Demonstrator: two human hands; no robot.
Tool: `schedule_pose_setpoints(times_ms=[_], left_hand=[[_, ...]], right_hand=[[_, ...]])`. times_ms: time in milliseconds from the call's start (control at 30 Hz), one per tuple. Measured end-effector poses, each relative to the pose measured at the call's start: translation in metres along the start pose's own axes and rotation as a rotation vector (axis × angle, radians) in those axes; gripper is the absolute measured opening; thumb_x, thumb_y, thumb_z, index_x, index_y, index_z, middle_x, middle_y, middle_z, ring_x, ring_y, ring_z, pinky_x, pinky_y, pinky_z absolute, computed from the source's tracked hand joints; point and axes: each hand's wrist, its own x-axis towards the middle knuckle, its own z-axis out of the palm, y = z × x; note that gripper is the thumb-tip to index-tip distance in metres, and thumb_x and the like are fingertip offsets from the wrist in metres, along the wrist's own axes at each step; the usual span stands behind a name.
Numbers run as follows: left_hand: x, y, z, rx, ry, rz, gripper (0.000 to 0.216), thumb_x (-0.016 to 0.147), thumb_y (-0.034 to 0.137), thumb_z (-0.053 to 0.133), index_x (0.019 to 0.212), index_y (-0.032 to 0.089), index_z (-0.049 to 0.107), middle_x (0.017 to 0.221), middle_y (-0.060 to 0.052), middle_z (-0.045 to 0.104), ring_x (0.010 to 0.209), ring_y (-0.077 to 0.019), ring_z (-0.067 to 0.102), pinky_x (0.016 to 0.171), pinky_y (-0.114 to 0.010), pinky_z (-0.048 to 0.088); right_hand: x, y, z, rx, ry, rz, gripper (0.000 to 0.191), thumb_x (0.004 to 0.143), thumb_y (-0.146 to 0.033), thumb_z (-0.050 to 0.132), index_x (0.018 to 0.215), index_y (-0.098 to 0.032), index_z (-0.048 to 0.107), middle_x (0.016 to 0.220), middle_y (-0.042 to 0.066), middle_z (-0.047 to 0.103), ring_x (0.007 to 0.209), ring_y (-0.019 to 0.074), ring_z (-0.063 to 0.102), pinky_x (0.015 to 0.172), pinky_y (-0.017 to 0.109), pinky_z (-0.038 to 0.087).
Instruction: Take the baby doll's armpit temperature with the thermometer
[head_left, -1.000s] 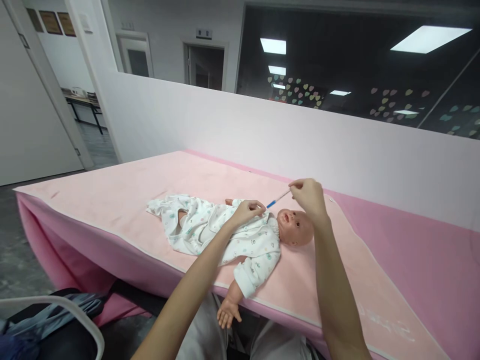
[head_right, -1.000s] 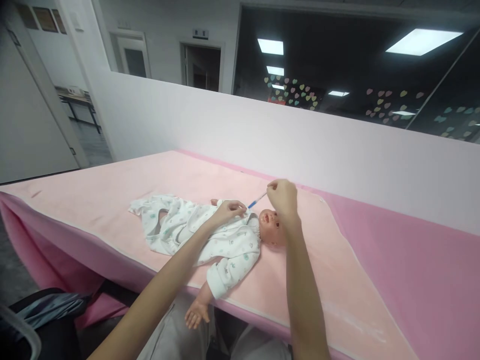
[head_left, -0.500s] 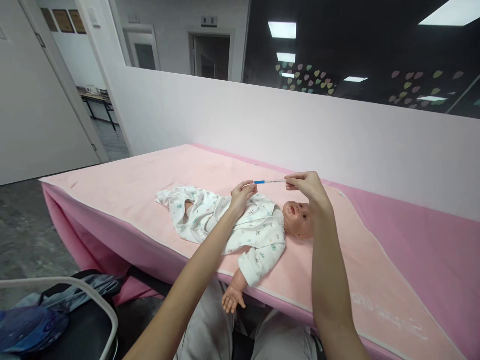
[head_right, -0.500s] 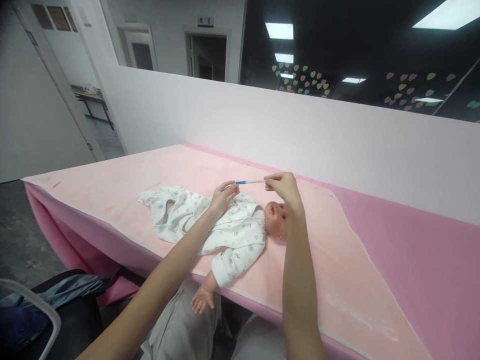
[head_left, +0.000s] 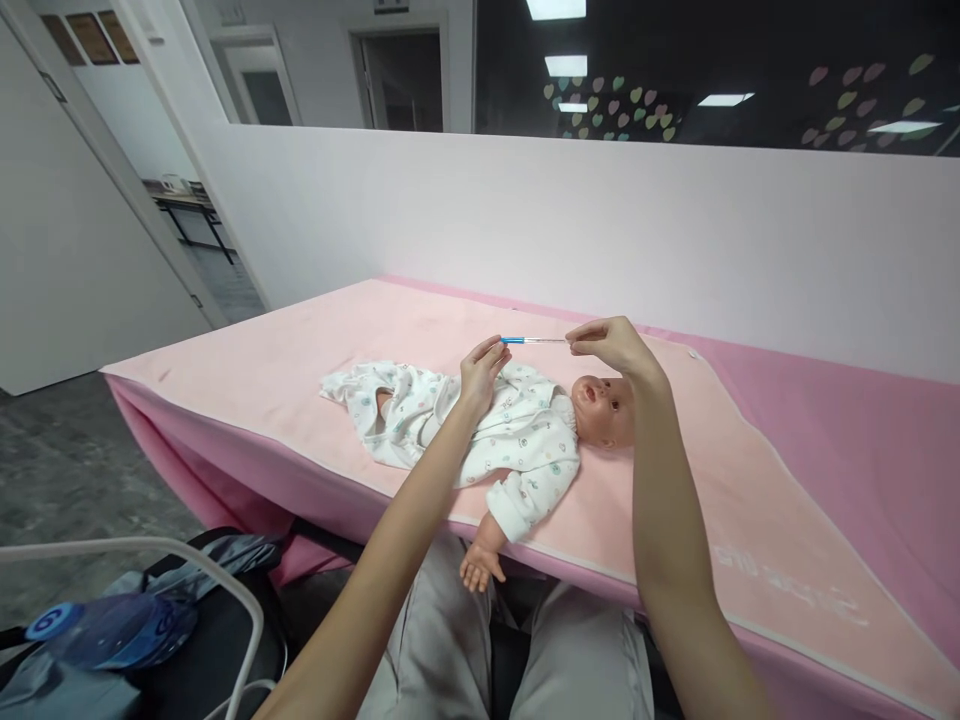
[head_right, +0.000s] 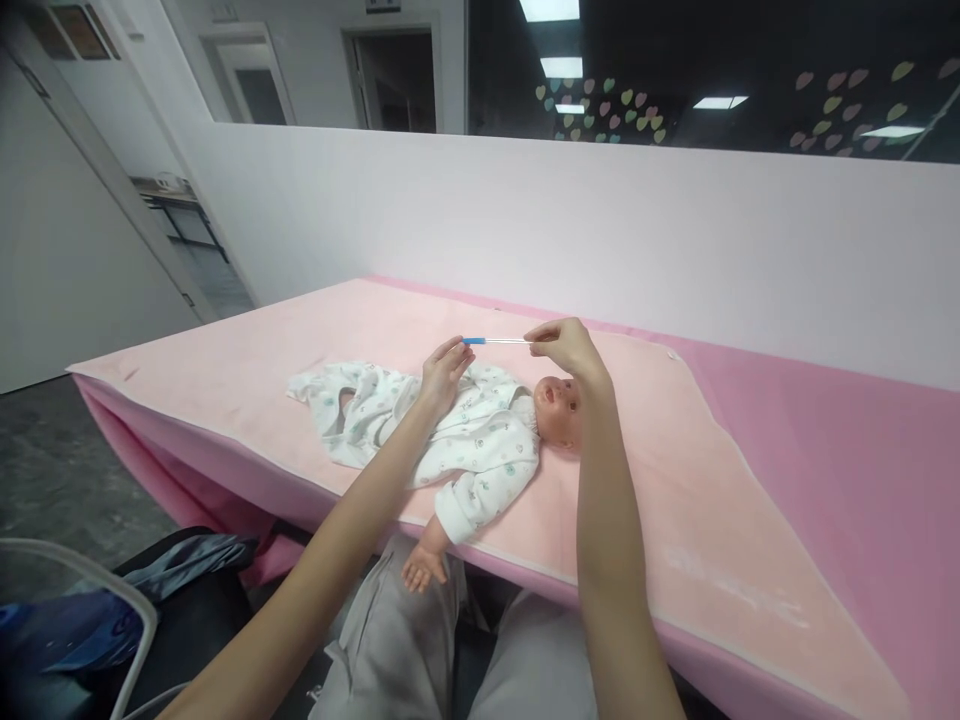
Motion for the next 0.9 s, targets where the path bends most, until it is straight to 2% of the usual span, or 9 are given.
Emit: schedule_pose_setpoints(times_ms=[267, 367, 467, 567, 633, 700, 800, 900], left_hand=[[0.001, 0.000, -0.001, 0.025, -0.020, -0.013, 0.026, 0.066, 0.017, 0.069, 0.091, 0.012, 0.063, 0.082, -0.004, 0.064, 0.074, -0.0101, 0.061, 0.088, -0.033, 0.047], [0.001, -0.002, -0.001, 0.160, -0.062, -0.043, 0.031, 0.065, 0.023, 0.070, 0.094, 0.014, 0.063, 0.085, -0.005, 0.064, 0.067, -0.0085, 0.059, 0.077, -0.029, 0.051], [-0.002, -0.002, 0.002, 0.359, -0.196, -0.088, 0.038, 0.066, 0.029, 0.068, 0.101, 0.015, 0.062, 0.087, -0.005, 0.064, 0.061, -0.0084, 0.057, 0.058, -0.022, 0.048], [-0.010, -0.001, 0.006, 0.562, -0.405, -0.101, 0.039, 0.069, 0.035, 0.065, 0.102, 0.014, 0.063, 0.085, -0.007, 0.065, 0.058, -0.0082, 0.055, 0.048, -0.018, 0.039], [-0.017, 0.000, 0.009, 0.724, -0.552, -0.071, 0.035, 0.070, 0.037, 0.064, 0.095, 0.013, 0.066, 0.080, -0.006, 0.066, 0.057, -0.0088, 0.054, 0.049, -0.018, 0.037], [-0.022, 0.000, 0.011, 0.880, -0.658, -0.020, 0.032, 0.069, 0.039, 0.064, 0.087, 0.013, 0.069, 0.076, -0.005, 0.067, 0.059, -0.0104, 0.054, 0.053, -0.020, 0.038], [-0.025, 0.001, 0.013, 1.007, -0.718, 0.041, 0.029, 0.069, 0.039, 0.063, 0.081, 0.014, 0.071, 0.075, -0.005, 0.068, 0.062, -0.0125, 0.055, 0.056, -0.022, 0.039], [-0.025, 0.002, 0.013, 1.010, -0.749, 0.034, 0.028, 0.070, 0.038, 0.063, 0.080, 0.013, 0.071, 0.075, -0.005, 0.068, 0.066, -0.0145, 0.057, 0.059, -0.023, 0.040]], right_hand=[[0.003, 0.001, -0.001, -0.040, 0.000, 0.014, 0.019, 0.063, -0.010, 0.061, 0.080, -0.013, 0.069, 0.085, 0.005, 0.069, 0.077, 0.0136, 0.063, 0.075, 0.026, 0.049], [-0.012, -0.019, -0.004, -0.177, 0.106, -0.025, 0.019, 0.066, -0.009, 0.056, 0.078, -0.014, 0.070, 0.079, 0.004, 0.069, 0.073, 0.0141, 0.062, 0.072, 0.027, 0.049], [-0.041, -0.048, -0.014, -0.335, 0.256, -0.135, 0.020, 0.071, -0.011, 0.052, 0.077, -0.017, 0.070, 0.079, 0.004, 0.069, 0.075, 0.0157, 0.062, 0.074, 0.030, 0.048], [-0.077, -0.062, -0.026, -0.462, 0.308, -0.235, 0.021, 0.074, -0.013, 0.050, 0.078, -0.019, 0.070, 0.083, 0.003, 0.069, 0.077, 0.0165, 0.062, 0.074, 0.031, 0.048], [-0.104, -0.056, -0.030, -0.495, 0.312, -0.267, 0.019, 0.075, -0.017, 0.052, 0.080, -0.022, 0.069, 0.085, 0.002, 0.069, 0.077, 0.0166, 0.063, 0.071, 0.029, 0.048], [-0.134, -0.040, -0.029, -0.495, 0.322, -0.230, 0.016, 0.076, -0.023, 0.054, 0.081, -0.024, 0.069, 0.085, 0.002, 0.069, 0.077, 0.0166, 0.064, 0.067, 0.027, 0.048], [-0.180, -0.009, -0.017, -0.497, 0.379, -0.105, 0.014, 0.077, -0.028, 0.055, 0.078, -0.024, 0.067, 0.082, 0.001, 0.069, 0.077, 0.0165, 0.064, 0.066, 0.026, 0.049], [-0.216, 0.018, 0.001, -0.457, 0.341, 0.005, 0.016, 0.078, -0.029, 0.052, 0.077, -0.023, 0.067, 0.083, 0.001, 0.069, 0.076, 0.0158, 0.064, 0.064, 0.025, 0.049]])
